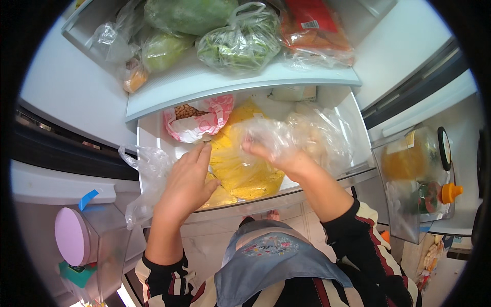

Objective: The person sorts soybeans into a red bag, places the bag in the refrigerator, retrieves a bag of eggs, cuts it open with scissors, and stores the eggs in the refrigerator. The person then picks up a thermos and pours hot water from a kettle into it.

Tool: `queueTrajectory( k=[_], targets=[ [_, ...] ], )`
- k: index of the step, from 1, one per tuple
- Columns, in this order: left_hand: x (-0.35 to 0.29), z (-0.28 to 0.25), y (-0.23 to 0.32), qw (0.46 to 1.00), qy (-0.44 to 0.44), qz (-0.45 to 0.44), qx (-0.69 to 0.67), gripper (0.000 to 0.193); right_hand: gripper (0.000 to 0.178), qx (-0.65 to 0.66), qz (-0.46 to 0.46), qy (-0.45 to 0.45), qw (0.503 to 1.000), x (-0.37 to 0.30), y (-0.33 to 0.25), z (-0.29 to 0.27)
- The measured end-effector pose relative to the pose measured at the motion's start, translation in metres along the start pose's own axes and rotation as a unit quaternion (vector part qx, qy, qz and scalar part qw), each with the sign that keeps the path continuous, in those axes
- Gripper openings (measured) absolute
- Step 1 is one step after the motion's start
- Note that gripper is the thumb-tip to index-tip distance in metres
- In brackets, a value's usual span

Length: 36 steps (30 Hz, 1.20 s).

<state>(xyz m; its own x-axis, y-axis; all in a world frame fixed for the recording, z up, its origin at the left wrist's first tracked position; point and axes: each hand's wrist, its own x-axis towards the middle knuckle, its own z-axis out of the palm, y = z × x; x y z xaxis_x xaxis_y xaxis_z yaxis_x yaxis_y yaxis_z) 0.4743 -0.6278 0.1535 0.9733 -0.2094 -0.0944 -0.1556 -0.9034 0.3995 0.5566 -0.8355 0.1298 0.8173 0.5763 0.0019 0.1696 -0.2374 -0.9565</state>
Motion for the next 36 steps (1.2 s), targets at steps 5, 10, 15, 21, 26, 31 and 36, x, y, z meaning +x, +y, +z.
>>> queueTrajectory(
  k=[5, 10, 15, 21, 26, 31, 36],
  targets=[
    [0.007, -0.004, 0.026, 0.997, 0.038, 0.035, -0.065, 0.093, 0.053, -0.21, -0.026, 0.109, 0.971, -0.042, -0.014, -0.014],
    [0.042, -0.002, 0.069, 0.958, 0.196, 0.148, -0.149, 0.09, 0.042, -0.048, -0.056, 0.075, 0.994, -0.074, -0.004, -0.039],
    [0.072, 0.021, 0.07, 0.982, -0.122, 0.121, -0.074, 0.05, 0.022, -0.108, -0.019, 0.132, 0.985, -0.097, -0.005, -0.044],
    [0.068, 0.101, 0.005, 0.932, -0.357, 0.062, 0.012, 0.032, 0.019, -0.022, -0.015, 0.158, 0.987, -0.127, -0.005, -0.046],
    [0.086, 0.064, 0.051, 0.859, -0.482, 0.106, 0.138, 0.039, 0.018, -0.029, -0.041, 0.222, 0.974, -0.141, -0.003, -0.05],
    [0.095, 0.013, 0.065, 0.961, -0.209, 0.179, -0.029, 0.044, 0.019, 0.05, -0.008, 0.321, 0.946, -0.178, 0.001, -0.066],
    [0.158, 0.075, 0.091, 0.993, -0.076, 0.088, -0.033, 0.047, 0.017, -0.039, -0.034, 0.387, 0.921, -0.189, 0.002, -0.065]
  ],
)
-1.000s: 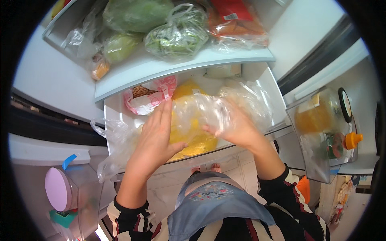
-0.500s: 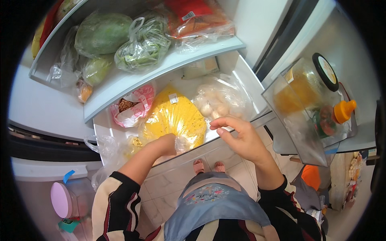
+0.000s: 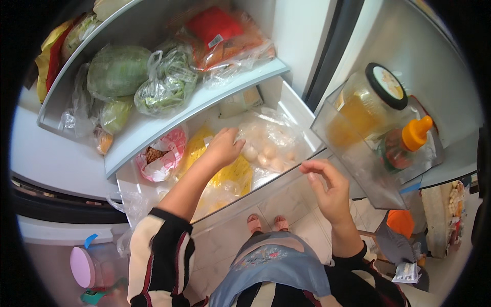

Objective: The person sorts soybeans into a red bag, places the bag in the refrigerator, retrieves a bag of eggs, cuts it open with scissors, and stores the eggs in the refrigerator. The person then picks up a thermos and pours hot water from a kettle into it.

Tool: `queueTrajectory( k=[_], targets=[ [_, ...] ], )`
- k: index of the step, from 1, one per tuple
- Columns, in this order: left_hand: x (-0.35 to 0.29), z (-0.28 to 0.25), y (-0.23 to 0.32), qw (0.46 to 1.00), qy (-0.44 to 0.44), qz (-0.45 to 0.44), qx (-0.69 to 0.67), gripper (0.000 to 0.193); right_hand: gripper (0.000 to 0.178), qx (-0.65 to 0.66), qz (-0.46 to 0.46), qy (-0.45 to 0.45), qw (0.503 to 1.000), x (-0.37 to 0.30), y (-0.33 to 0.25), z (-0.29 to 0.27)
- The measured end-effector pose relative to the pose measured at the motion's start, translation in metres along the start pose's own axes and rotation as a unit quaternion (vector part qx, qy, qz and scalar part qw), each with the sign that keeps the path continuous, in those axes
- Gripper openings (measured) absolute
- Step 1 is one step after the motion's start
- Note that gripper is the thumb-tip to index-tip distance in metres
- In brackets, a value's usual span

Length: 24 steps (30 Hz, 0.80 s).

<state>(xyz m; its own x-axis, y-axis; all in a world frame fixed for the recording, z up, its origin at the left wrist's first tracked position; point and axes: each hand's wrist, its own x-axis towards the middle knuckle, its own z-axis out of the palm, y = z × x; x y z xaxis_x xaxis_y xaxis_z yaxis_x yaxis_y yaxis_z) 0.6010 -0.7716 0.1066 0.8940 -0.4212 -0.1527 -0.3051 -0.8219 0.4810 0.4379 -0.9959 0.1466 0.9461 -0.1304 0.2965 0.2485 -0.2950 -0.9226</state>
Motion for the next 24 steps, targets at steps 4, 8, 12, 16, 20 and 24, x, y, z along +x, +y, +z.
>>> queueTrajectory(
  k=[4, 8, 12, 16, 20, 24],
  targets=[
    [0.068, 0.037, -0.03, 0.969, 0.002, -0.073, -0.235, 0.062, 0.016, -0.04, -0.004, -0.014, 0.999, -0.015, -0.006, -0.017],
    [0.104, 0.062, -0.036, 0.932, -0.06, -0.149, -0.325, 0.073, 0.016, -0.05, 0.045, -0.011, 0.998, -0.036, 0.004, -0.031],
    [0.139, 0.104, -0.061, 0.94, -0.074, -0.217, -0.252, 0.08, 0.012, -0.046, 0.099, 0.033, 0.993, -0.053, 0.013, -0.044],
    [0.14, 0.118, -0.068, 0.946, -0.036, -0.136, -0.291, 0.081, 0.013, -0.039, 0.126, 0.043, 0.99, -0.06, 0.026, -0.052],
    [0.122, 0.1, -0.04, 0.914, -0.091, -0.146, -0.368, 0.078, 0.013, -0.03, 0.153, 0.035, 0.987, -0.06, 0.036, -0.052],
    [0.112, 0.106, -0.035, 0.927, -0.063, -0.095, -0.357, 0.078, 0.013, -0.022, 0.149, 0.029, 0.988, -0.051, 0.039, -0.05]
  ],
)
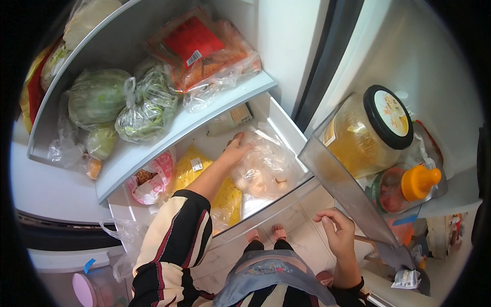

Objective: The person sorts soybeans into a red bag, places the bag in the refrigerator, retrieves a bag of eggs, cuts it open with scissors, and stores the eggs in the refrigerator. The person then picks up a thermos and pours hot water from a kettle into it.

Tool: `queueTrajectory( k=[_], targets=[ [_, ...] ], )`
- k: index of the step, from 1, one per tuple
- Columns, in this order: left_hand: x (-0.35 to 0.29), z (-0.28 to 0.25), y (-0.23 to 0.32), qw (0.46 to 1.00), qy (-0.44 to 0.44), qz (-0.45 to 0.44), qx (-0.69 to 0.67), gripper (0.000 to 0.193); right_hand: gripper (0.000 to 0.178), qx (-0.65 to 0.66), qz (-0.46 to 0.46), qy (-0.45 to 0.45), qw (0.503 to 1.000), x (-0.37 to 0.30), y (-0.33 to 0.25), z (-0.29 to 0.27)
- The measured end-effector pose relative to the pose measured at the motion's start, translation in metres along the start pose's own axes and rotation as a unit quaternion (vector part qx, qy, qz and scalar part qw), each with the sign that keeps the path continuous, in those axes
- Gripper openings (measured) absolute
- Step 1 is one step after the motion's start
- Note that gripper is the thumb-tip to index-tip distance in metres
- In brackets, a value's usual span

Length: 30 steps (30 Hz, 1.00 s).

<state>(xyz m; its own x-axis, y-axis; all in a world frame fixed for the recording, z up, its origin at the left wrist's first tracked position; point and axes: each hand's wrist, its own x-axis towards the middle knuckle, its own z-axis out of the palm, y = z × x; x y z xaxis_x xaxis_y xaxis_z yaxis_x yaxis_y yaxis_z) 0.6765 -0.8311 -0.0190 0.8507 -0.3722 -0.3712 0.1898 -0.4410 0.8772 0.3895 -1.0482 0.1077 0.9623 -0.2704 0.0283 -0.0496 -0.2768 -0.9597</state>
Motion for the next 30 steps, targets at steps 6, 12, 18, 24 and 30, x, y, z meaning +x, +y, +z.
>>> queueTrajectory(
  k=[6, 12, 18, 24, 30],
  targets=[
    [-0.013, -0.003, -0.012, 0.994, -0.044, -0.065, -0.072, 0.076, 0.013, 0.008, 0.002, -0.031, 0.999, 0.01, -0.008, 0.011],
    [-0.061, -0.027, 0.047, 0.999, 0.032, 0.002, 0.041, 0.062, 0.012, 0.007, -0.015, -0.034, 0.999, 0.01, -0.014, 0.013],
    [-0.102, -0.041, 0.123, 0.982, -0.038, 0.124, 0.137, 0.038, 0.011, -0.022, -0.043, -0.028, 0.998, -0.013, -0.006, 0.012],
    [-0.179, -0.078, 0.194, 0.929, 0.01, 0.196, 0.312, 0.018, 0.03, -0.041, -0.108, 0.016, 0.993, -0.045, -0.015, 0.013],
    [-0.269, -0.043, 0.255, 0.881, 0.087, 0.368, 0.284, 0.008, 0.046, -0.089, -0.056, 0.167, 0.98, -0.086, -0.011, -0.011]
  ],
)
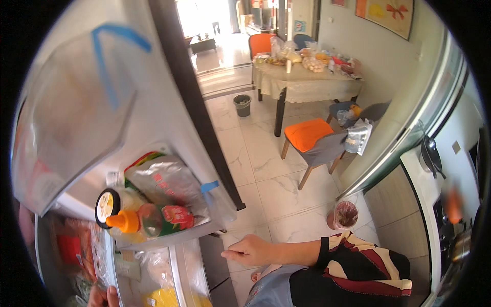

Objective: The person sorts soybeans into a red bag, places the bag in the refrigerator, retrieves a bag of eggs, cuts it open with scissors, and stores the eggs in the refrigerator. The person then picks up a thermos and pours hot water from a kettle into it.

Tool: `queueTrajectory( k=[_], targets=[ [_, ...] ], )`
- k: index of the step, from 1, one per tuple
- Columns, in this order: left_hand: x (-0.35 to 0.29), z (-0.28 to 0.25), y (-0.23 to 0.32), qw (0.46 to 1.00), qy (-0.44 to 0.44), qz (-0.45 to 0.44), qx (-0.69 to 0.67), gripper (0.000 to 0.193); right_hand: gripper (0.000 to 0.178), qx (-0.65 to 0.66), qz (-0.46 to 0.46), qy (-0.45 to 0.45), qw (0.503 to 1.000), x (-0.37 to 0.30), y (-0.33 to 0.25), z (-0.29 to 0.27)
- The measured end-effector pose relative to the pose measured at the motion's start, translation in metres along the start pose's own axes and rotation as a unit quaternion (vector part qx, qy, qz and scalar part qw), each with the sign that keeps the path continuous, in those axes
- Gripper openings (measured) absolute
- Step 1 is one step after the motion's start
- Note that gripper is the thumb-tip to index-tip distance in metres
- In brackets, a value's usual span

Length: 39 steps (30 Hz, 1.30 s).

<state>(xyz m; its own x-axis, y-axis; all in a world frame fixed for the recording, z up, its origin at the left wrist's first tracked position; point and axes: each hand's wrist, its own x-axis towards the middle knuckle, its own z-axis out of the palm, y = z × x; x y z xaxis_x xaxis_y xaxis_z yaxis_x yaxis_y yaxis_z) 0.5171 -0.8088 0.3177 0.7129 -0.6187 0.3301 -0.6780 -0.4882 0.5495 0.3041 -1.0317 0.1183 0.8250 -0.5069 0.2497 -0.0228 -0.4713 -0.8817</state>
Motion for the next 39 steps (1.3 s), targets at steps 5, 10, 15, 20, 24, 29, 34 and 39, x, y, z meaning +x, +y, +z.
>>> queueTrajectory(
  k=[5, 10, 15, 20, 24, 29, 34, 39],
  targets=[
    [-0.041, 0.032, 0.082, 0.944, -0.193, 0.112, -0.243, 0.017, 0.027, 0.045, 0.021, 0.075, 0.996, -0.024, 0.019, -0.053],
    [-0.05, 0.107, 0.181, 0.894, -0.296, 0.312, -0.122, 0.027, 0.01, 0.03, -0.006, 0.114, 0.993, -0.031, 0.039, -0.11],
    [-0.05, 0.238, 0.246, 0.883, -0.347, 0.268, -0.168, 0.02, 0.023, 0.024, 0.029, 0.176, 0.984, -0.054, 0.094, -0.214],
    [-0.031, 0.352, 0.29, 0.878, -0.403, 0.181, -0.184, 0.033, 0.026, 0.02, 0.122, 0.314, 0.941, -0.091, 0.163, -0.325],
    [-0.007, 0.415, 0.318, 0.851, -0.459, 0.073, -0.243, 0.031, 0.026, 0.045, 0.189, 0.365, 0.91, -0.113, 0.195, -0.389],
    [0.056, 0.489, 0.362, 0.835, -0.483, 0.147, -0.217, 0.027, 0.025, 0.128, 0.234, 0.409, 0.873, -0.108, 0.242, -0.427],
    [0.139, 0.58, 0.365, 0.833, -0.478, 0.166, -0.226, 0.023, 0.024, 0.179, 0.261, 0.392, 0.864, -0.052, 0.284, -0.451],
    [0.247, 0.669, 0.379, 0.827, -0.464, 0.232, -0.217, 0.024, 0.022, 0.151, 0.282, 0.422, 0.848, 0.036, 0.339, -0.501]
  ],
)
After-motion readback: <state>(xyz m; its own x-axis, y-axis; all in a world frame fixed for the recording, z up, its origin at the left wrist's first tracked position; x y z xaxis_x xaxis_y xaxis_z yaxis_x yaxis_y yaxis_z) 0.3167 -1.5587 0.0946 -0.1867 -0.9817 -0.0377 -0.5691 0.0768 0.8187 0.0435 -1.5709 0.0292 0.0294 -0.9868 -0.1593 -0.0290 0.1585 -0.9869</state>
